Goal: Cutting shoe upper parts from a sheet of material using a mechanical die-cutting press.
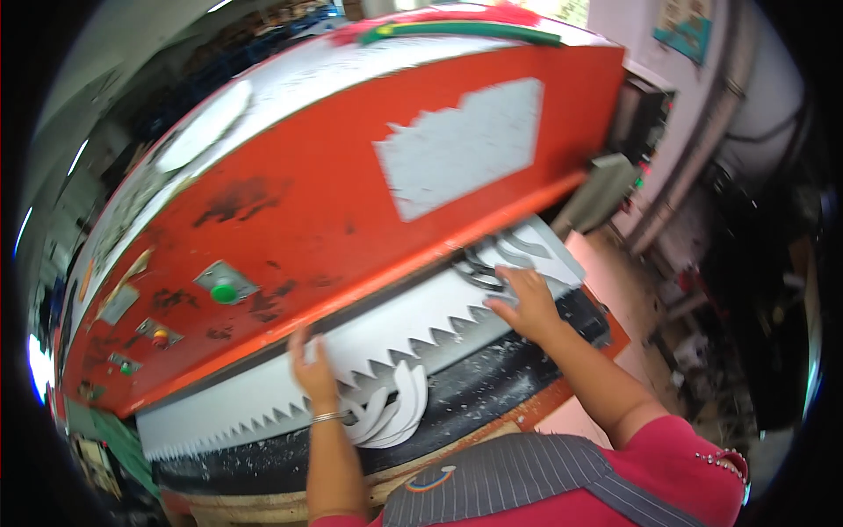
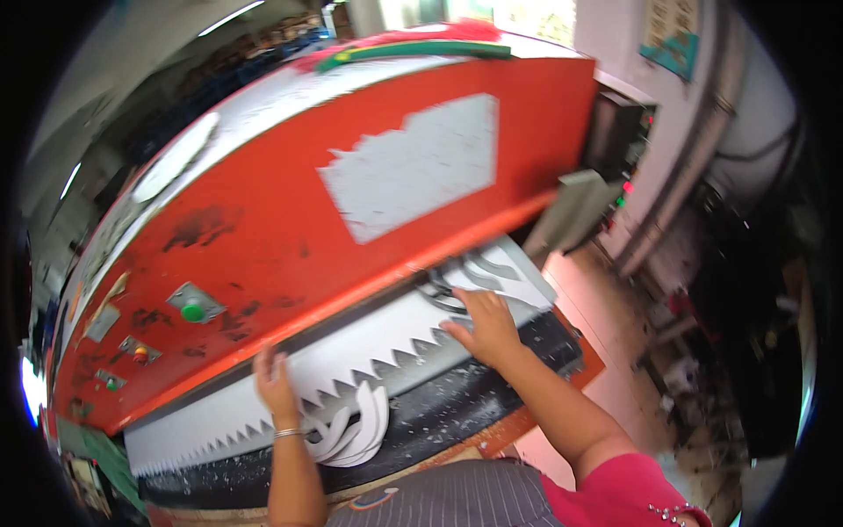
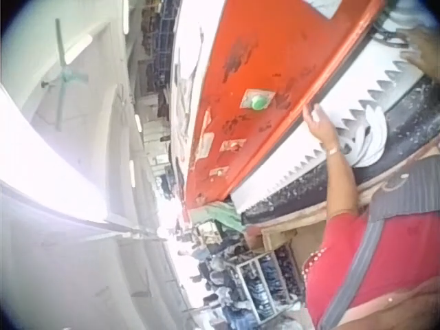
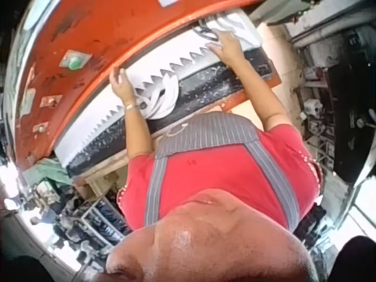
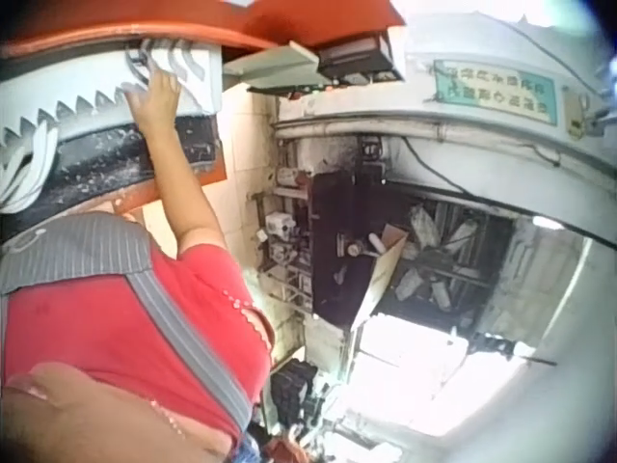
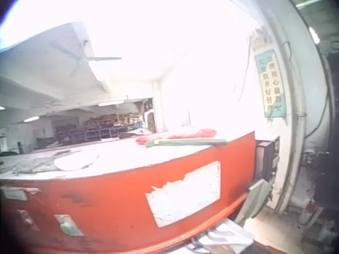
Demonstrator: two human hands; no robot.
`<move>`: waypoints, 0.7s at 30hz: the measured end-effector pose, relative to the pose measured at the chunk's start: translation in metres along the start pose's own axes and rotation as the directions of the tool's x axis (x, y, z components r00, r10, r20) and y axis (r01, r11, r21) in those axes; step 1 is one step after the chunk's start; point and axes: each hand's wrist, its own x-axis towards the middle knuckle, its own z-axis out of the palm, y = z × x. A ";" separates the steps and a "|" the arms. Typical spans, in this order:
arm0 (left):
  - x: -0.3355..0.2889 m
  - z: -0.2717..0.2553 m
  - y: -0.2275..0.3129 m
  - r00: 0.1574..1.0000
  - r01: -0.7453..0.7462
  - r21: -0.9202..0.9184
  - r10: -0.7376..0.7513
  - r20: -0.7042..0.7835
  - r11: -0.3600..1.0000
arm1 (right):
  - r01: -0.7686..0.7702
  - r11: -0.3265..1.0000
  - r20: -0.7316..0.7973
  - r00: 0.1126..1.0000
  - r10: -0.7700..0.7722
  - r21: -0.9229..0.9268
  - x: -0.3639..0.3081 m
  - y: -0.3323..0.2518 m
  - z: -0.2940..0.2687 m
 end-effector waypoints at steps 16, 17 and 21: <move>0.158 -0.353 -0.058 0.904 0.240 0.418 -0.045 -0.425 0.876 | 0.457 0.789 -0.066 0.878 -0.475 0.410 0.150 -0.254 0.113; 0.141 -0.338 -0.050 0.930 0.246 0.470 -0.070 -0.361 0.847 | 0.435 0.789 0.005 0.875 -0.485 0.434 0.135 -0.236 0.110; 0.046 -0.225 0.014 0.975 0.220 0.510 -0.196 -0.101 0.832 | 0.212 0.924 0.660 0.650 -0.376 0.318 0.052 -0.162 0.098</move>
